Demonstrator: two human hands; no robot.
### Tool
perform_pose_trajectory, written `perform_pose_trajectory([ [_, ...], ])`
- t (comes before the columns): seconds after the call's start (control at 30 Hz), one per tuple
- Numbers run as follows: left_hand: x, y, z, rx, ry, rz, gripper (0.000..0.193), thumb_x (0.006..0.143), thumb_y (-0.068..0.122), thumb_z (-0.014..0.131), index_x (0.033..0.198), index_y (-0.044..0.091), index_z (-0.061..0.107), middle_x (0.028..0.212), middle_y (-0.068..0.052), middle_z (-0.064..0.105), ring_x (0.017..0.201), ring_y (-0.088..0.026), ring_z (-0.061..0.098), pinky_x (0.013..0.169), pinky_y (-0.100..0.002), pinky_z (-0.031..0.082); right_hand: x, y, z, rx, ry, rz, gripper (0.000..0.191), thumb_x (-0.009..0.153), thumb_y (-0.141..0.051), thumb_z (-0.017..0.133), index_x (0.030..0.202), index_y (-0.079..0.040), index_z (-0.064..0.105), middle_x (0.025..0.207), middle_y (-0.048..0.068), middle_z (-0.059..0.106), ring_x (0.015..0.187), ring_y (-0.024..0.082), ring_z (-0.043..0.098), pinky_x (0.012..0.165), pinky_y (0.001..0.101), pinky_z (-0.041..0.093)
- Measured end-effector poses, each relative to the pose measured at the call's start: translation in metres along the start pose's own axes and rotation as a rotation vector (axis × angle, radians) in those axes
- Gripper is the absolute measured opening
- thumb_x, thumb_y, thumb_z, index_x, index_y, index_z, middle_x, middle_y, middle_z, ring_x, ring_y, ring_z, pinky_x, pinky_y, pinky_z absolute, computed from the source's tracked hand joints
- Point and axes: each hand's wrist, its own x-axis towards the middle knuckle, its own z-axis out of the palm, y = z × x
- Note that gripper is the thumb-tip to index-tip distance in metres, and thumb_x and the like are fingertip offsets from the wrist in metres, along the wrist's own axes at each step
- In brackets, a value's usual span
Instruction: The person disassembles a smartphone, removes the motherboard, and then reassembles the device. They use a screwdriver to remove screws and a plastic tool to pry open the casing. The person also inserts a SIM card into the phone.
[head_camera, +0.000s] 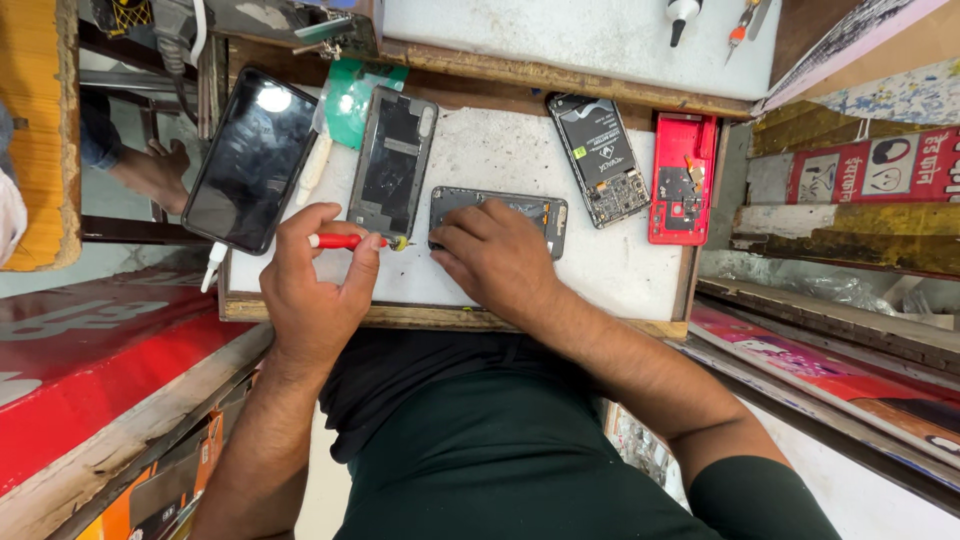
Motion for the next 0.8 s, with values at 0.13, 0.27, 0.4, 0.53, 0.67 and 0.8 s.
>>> perform_pose_trajectory([
  [0.13,-0.002,-0.001,-0.002,0.008,0.009,0.002,0.042,0.099,0.003,0.079,0.130,0.001,0.050,0.098,-0.012,0.075,0.092,-0.022,0.077,0.084,-0.033,0.061,0.001,-0.003,0.004,0.015,-0.016,0.010,0.016,0.088,-0.017,0.081,0.100,-0.011,0.074,0.105,0.000,0.068,0.094,0.023,0.060,0.079,0.0364,0.053],
  [0.27,-0.005,-0.003,-0.005,-0.003,0.023,-0.009,0.043,0.100,0.003,0.079,0.131,0.002,0.049,0.098,-0.012,0.075,0.092,-0.022,0.077,0.083,-0.032,0.061,0.002,0.001,0.008,-0.005,-0.038,0.016,0.015,0.089,-0.015,0.078,0.101,-0.009,0.072,0.104,0.004,0.068,0.093,0.026,0.060,0.079,0.0377,0.054],
  [0.4,-0.007,-0.007,-0.007,-0.025,0.015,-0.045,0.045,0.101,0.004,0.077,0.134,0.002,0.046,0.098,-0.011,0.076,0.091,-0.022,0.077,0.082,-0.031,0.061,0.001,0.006,0.006,0.115,-0.035,0.109,0.013,0.092,-0.014,0.077,0.103,-0.010,0.072,0.105,0.004,0.068,0.097,0.026,0.063,0.083,0.0386,0.055],
  [0.53,-0.008,-0.007,-0.006,-0.029,0.015,-0.025,0.047,0.102,0.004,0.075,0.137,0.002,0.043,0.098,-0.011,0.075,0.092,-0.021,0.077,0.085,-0.032,0.061,0.002,0.010,0.000,0.151,-0.051,0.070,0.017,0.090,-0.011,0.075,0.107,-0.011,0.075,0.108,0.003,0.069,0.098,0.026,0.063,0.082,0.0380,0.055],
  [0.67,-0.007,0.001,-0.004,-0.045,0.017,-0.053,0.048,0.101,0.003,0.075,0.138,0.001,0.045,0.099,-0.012,0.075,0.091,-0.022,0.076,0.084,-0.032,0.060,0.001,0.004,-0.005,0.074,-0.090,-0.039,0.014,0.085,-0.016,0.078,0.099,-0.014,0.076,0.103,0.002,0.068,0.091,0.026,0.061,0.073,0.0384,0.053],
  [0.8,-0.007,0.009,-0.003,-0.042,0.027,-0.053,0.048,0.101,0.003,0.076,0.138,0.000,0.045,0.098,-0.013,0.074,0.090,-0.022,0.075,0.084,-0.032,0.059,0.000,0.002,-0.006,-0.036,-0.096,-0.076,0.013,0.086,-0.014,0.072,0.099,-0.015,0.074,0.103,0.000,0.066,0.093,0.023,0.062,0.074,0.0369,0.054],
])
